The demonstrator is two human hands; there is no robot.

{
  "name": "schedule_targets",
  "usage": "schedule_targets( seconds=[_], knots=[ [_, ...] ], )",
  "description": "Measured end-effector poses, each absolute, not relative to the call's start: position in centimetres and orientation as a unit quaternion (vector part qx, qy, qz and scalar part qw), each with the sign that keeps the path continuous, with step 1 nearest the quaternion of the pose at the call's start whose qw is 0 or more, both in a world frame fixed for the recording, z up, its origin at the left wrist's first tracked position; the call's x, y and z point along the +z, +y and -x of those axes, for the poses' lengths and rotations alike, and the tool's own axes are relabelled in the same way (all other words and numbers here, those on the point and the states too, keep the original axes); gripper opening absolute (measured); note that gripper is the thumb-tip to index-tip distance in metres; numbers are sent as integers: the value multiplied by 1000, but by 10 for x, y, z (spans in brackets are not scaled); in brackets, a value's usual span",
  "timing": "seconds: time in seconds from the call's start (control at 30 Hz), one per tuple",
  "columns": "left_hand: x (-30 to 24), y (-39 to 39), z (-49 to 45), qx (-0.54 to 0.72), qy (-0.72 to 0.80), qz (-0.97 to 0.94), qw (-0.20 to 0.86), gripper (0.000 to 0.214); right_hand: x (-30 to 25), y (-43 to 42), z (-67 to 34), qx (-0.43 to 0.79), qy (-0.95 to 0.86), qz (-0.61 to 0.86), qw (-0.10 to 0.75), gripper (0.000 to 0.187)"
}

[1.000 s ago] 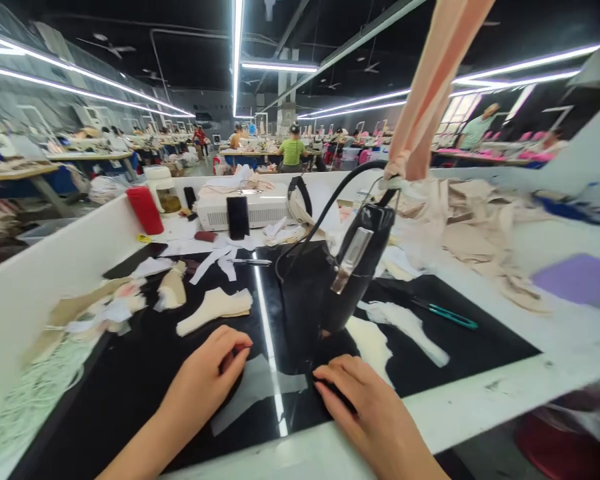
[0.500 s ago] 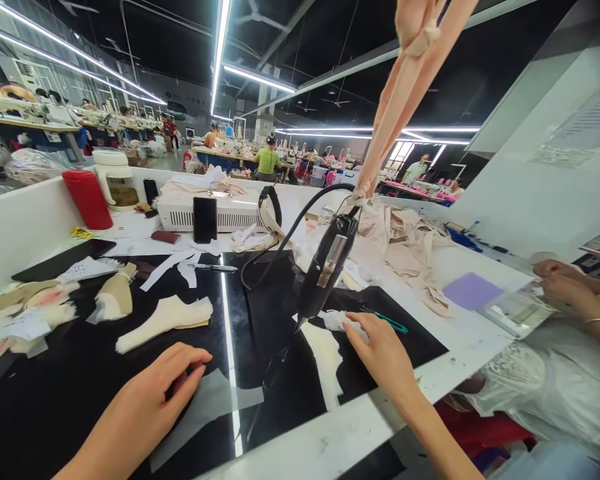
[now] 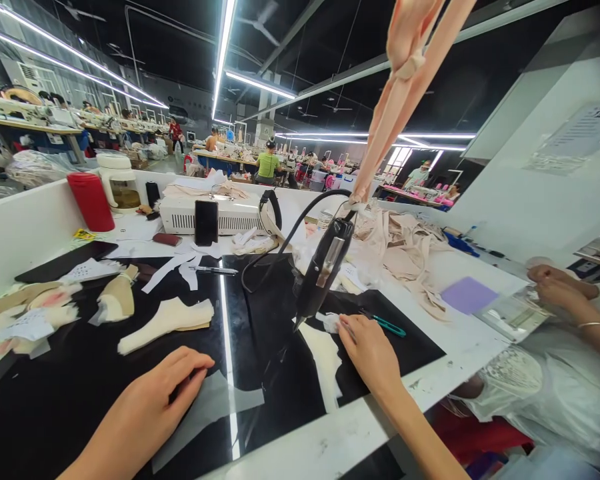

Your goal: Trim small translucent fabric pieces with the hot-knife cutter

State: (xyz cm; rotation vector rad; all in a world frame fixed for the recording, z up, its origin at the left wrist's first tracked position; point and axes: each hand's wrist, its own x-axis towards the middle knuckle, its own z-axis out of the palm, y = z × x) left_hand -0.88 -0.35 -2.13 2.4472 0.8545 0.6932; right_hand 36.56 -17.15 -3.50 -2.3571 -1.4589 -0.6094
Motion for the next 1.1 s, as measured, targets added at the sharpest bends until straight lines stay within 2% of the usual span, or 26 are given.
schedule_targets(
  seconds=[0.3,0.7,1.1],
  knots=[
    [-30,5,13,258,281,-902,204,28,-33,-170,-371,-168,-458,852,191,21],
    [-29,4,10,262,297,-896,200,30,-24,-174,-375,-45,-386,861,329,27],
    [-28,2,11,279,286,-896,194,28,-26,-176,-390,24,-321,820,473,27]
  ],
)
